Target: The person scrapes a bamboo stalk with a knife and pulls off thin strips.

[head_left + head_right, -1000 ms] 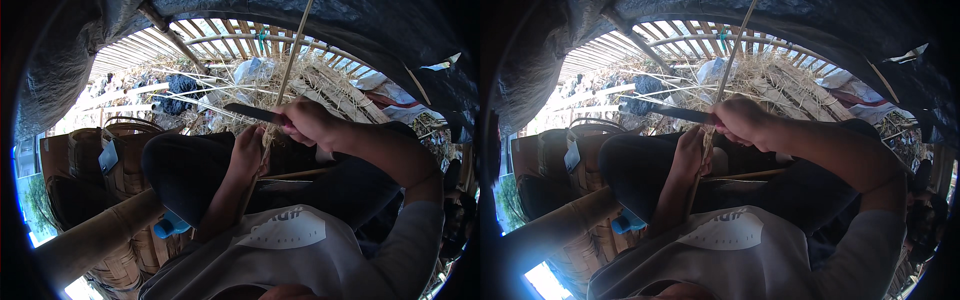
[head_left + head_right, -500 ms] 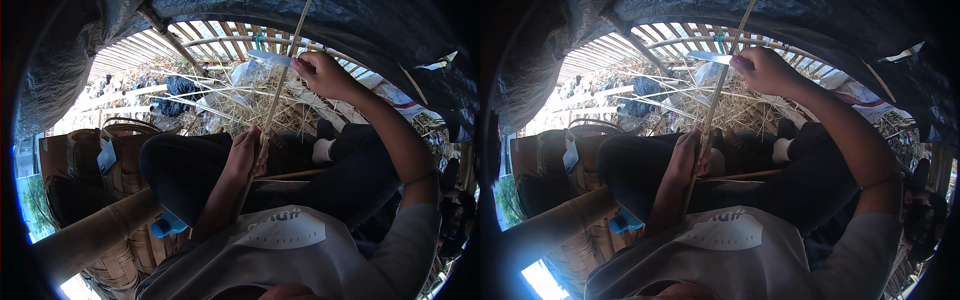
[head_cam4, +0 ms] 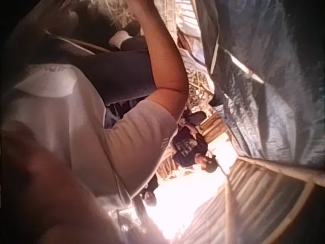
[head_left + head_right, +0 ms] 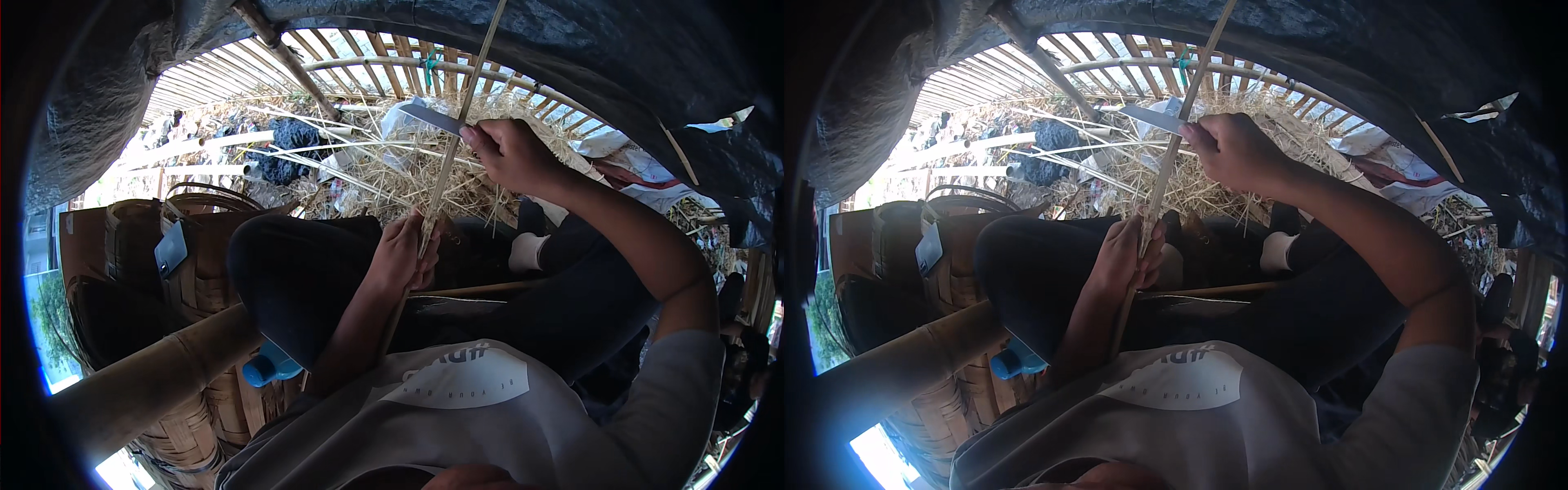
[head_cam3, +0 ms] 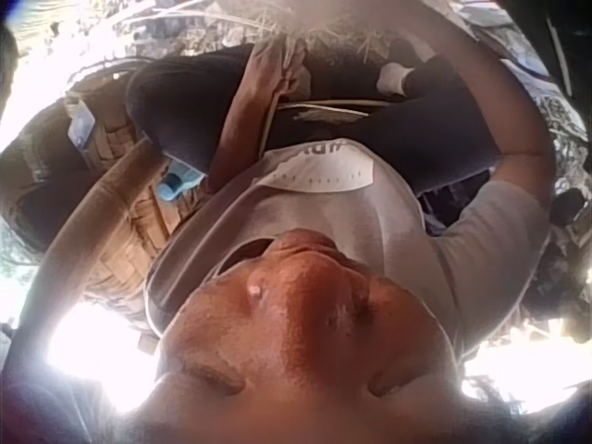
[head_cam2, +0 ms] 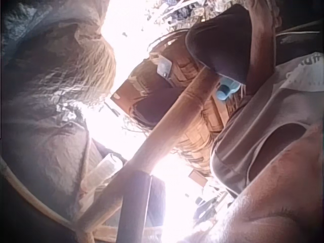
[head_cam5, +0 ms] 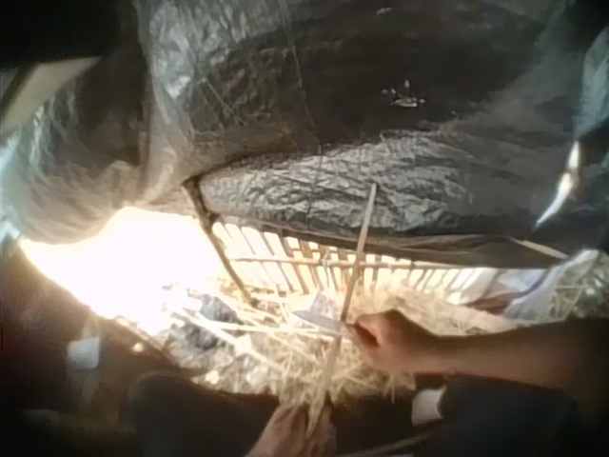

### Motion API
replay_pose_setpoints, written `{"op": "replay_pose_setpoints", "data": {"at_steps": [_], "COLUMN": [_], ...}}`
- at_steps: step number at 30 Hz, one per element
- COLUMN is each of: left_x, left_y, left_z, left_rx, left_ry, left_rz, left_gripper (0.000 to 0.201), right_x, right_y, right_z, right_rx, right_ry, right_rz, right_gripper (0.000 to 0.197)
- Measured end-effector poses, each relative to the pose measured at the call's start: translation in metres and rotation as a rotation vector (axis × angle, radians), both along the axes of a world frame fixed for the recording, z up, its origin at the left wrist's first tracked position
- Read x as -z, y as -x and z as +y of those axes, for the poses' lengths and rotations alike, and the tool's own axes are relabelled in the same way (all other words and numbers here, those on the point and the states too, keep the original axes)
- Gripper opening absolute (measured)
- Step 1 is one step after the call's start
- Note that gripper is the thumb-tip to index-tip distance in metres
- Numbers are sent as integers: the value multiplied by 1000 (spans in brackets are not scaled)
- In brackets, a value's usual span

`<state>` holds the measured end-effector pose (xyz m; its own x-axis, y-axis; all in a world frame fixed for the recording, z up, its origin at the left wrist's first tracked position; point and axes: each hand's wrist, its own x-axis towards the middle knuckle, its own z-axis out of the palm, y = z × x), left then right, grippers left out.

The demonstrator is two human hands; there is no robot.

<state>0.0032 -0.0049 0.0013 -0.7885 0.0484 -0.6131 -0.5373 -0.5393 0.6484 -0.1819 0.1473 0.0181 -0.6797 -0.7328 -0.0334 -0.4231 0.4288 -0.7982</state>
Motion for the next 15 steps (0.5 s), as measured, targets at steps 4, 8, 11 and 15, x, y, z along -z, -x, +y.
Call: {"op": "replay_pose_setpoints", "data": {"at_steps": [4,8,11,15], "left_x": [3,6,-2,-11], "left_y": [4,1,3,4], "left_z": [2,-1,-1,3], "left_rx": [-12,-32,-12,13], "left_ry": [-20,-31,18,14], "left_rz": [-33,-58,-29,-34], "left_gripper": [44,44,44,42], "right_x": [-9,4,-9,-3], "right_y": [23,-6,-4,32], "right_z": [2,0,-2,13], "right_rx": [67,28,-137,-111], "right_ry": [-29,-3,-26,23], "right_rz": [69,18,25,16], "right_gripper": [44,42,47,45]}}
